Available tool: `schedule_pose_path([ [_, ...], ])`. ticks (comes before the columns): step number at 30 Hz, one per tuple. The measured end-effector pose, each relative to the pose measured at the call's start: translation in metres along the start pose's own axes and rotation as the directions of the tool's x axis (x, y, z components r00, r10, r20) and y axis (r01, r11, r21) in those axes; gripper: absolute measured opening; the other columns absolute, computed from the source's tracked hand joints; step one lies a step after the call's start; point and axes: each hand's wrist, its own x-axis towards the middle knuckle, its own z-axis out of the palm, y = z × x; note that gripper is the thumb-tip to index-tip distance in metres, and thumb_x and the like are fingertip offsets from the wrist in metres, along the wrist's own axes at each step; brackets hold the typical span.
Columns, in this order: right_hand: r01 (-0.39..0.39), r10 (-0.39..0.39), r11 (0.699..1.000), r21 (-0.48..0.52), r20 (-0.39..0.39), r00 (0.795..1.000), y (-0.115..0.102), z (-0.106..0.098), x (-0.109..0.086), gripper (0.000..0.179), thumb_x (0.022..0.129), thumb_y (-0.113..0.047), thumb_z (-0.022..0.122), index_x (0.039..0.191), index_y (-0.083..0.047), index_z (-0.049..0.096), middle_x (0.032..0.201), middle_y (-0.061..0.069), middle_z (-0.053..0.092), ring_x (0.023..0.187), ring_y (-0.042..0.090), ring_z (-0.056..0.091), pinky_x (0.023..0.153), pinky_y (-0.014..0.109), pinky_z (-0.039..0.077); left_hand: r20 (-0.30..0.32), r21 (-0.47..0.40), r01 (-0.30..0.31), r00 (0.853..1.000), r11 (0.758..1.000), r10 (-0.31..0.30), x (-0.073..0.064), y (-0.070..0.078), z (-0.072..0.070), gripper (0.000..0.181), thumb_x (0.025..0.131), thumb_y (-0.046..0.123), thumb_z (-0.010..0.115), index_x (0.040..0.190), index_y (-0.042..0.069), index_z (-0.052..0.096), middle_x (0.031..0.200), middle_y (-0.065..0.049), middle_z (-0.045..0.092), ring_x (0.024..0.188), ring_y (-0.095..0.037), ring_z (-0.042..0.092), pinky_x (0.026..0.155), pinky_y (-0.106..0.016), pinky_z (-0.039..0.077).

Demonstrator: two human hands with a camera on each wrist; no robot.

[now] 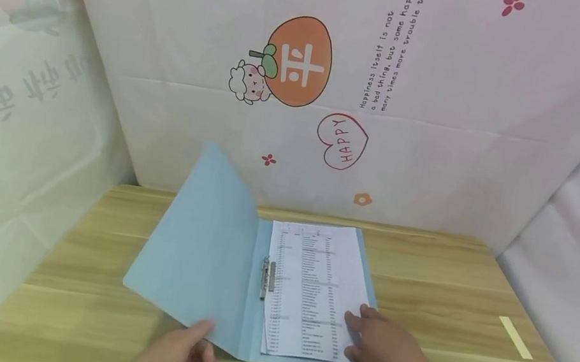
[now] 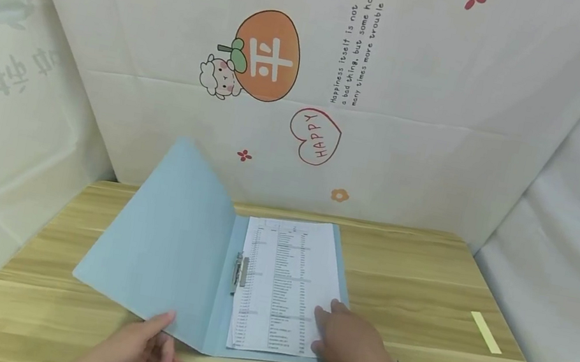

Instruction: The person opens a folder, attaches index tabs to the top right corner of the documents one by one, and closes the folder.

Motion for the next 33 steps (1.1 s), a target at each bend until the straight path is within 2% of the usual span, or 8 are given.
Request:
schedule_pose_path([
  [2, -0.002, 0.002, 1.0, 0.0, 0.001, 1.0, 0.001, 0.0, 0.0, 0.057, 0.087, -0.034, 0.075, 0.135, -0.006, 0.062, 0.137, 0.021, 0.056, 0.132, 0.039, 0.046, 0.103, 0.057, 0.039, 0.121, -0.247, 0.103, 0.99, 0.964, -0.075, -0.005, 0.002, -0.001, 0.078, 0.099, 0.069, 0.029, 0.074, 0.007, 0.068, 0.088, -0.021, 0.072, 0.079, -0.026, 0.071, 0.07, -0.033, 0.057],
  [6, -0.003, 0.003, 1.0, 0.002, 0.001, 1.0, 0.002, 0.0, 0.001, 0.056, 0.087, -0.033, 0.076, 0.134, -0.006, 0.063, 0.136, 0.02, 0.057, 0.131, 0.039, 0.047, 0.103, 0.057, 0.039, 0.314, -0.513, 0.119, 0.948, 0.85, 0.056, -0.012, 0.012, 0.002, 0.094, 0.096, 0.074, 0.01, 0.116, 0.003, 0.068, 0.118, -0.021, 0.066, 0.103, -0.029, 0.067, 0.086, -0.035, 0.053],
  [9, 0.0, 0.0, 1.0, 0.001, 0.001, 1.0, 0.002, 0.0, 0.001, 0.057, 0.086, -0.034, 0.076, 0.134, -0.006, 0.063, 0.136, 0.02, 0.058, 0.131, 0.039, 0.047, 0.103, 0.057, 0.039, 0.21, -0.643, -0.025, 0.956, 0.766, 0.207, -0.016, 0.021, 0.012, 0.091, 0.098, 0.068, 0.008, 0.153, -0.002, 0.027, 0.149, -0.027, 0.04, 0.131, -0.036, 0.047, 0.106, -0.042, 0.04],
  [11, 0.004, -0.004, 1.0, 0.001, 0.002, 1.0, 0.002, 0.0, 0.001, 0.057, 0.086, -0.034, 0.076, 0.134, -0.006, 0.063, 0.136, 0.02, 0.057, 0.131, 0.039, 0.047, 0.102, 0.057, 0.039, 0.081, -0.621, -0.174, 0.955, 0.764, 0.284, -0.019, 0.026, 0.018, 0.088, 0.1, 0.064, 0.008, 0.157, -0.003, 0.002, 0.158, -0.03, 0.018, 0.142, -0.04, 0.028, 0.111, -0.04, 0.032],
  [17, -0.003, 0.003, 1.0, 0.02, 0.002, 1.0, 0.001, -0.001, -0.001, 0.057, 0.086, -0.033, 0.077, 0.134, -0.005, 0.063, 0.137, 0.022, 0.056, 0.131, 0.04, 0.047, 0.102, 0.057, 0.039, -0.155, -0.189, -0.473, 0.88, 0.86, 0.45, -0.025, 0.036, 0.029, 0.062, 0.111, 0.035, 0.014, 0.156, -0.005, -0.003, 0.161, -0.026, -0.008, 0.145, -0.043, -0.008, 0.116, -0.033, 0.015],
  [21, -0.01, 0.009, 1.0, 0.026, 0.005, 1.0, 0.0, -0.003, -0.003, 0.057, 0.086, -0.033, 0.076, 0.133, -0.005, 0.063, 0.137, 0.023, 0.055, 0.131, 0.04, 0.047, 0.103, 0.057, 0.039, -0.227, 0.282, -0.381, 0.865, 0.881, 0.447, -0.029, 0.044, 0.035, 0.059, 0.108, 0.025, 0.039, 0.158, 0.004, 0.018, 0.163, -0.023, 0.005, 0.145, -0.046, 0.001, 0.109, -0.067, 0.008],
  [27, -0.023, 0.022, 0.999, 0.046, 0.01, 1.0, -0.001, -0.004, -0.004, 0.057, 0.085, -0.033, 0.077, 0.134, -0.006, 0.063, 0.138, 0.022, 0.055, 0.132, 0.04, 0.046, 0.103, 0.057, 0.038, -0.298, 0.701, 0.027, 0.919, 0.712, 0.259, -0.021, 0.053, 0.04, 0.073, 0.099, 0.05, 0.054, 0.154, 0.006, 0.036, 0.156, -0.034, 0.017, 0.144, -0.051, 0.01, 0.105, -0.073, 0.018],
  [33, -0.035, 0.034, 0.997, 0.063, 0.023, 0.999, -0.001, -0.004, -0.004, 0.057, 0.086, -0.033, 0.077, 0.134, -0.007, 0.063, 0.138, 0.021, 0.055, 0.132, 0.039, 0.046, 0.103, 0.057, 0.038, -0.283, 0.869, 0.152, 0.933, 0.471, 0.221, -0.005, 0.047, 0.031, 0.067, 0.096, 0.045, 0.061, 0.146, 0.002, 0.047, 0.148, -0.038, 0.032, 0.139, -0.053, 0.023, 0.108, -0.07, 0.012],
])
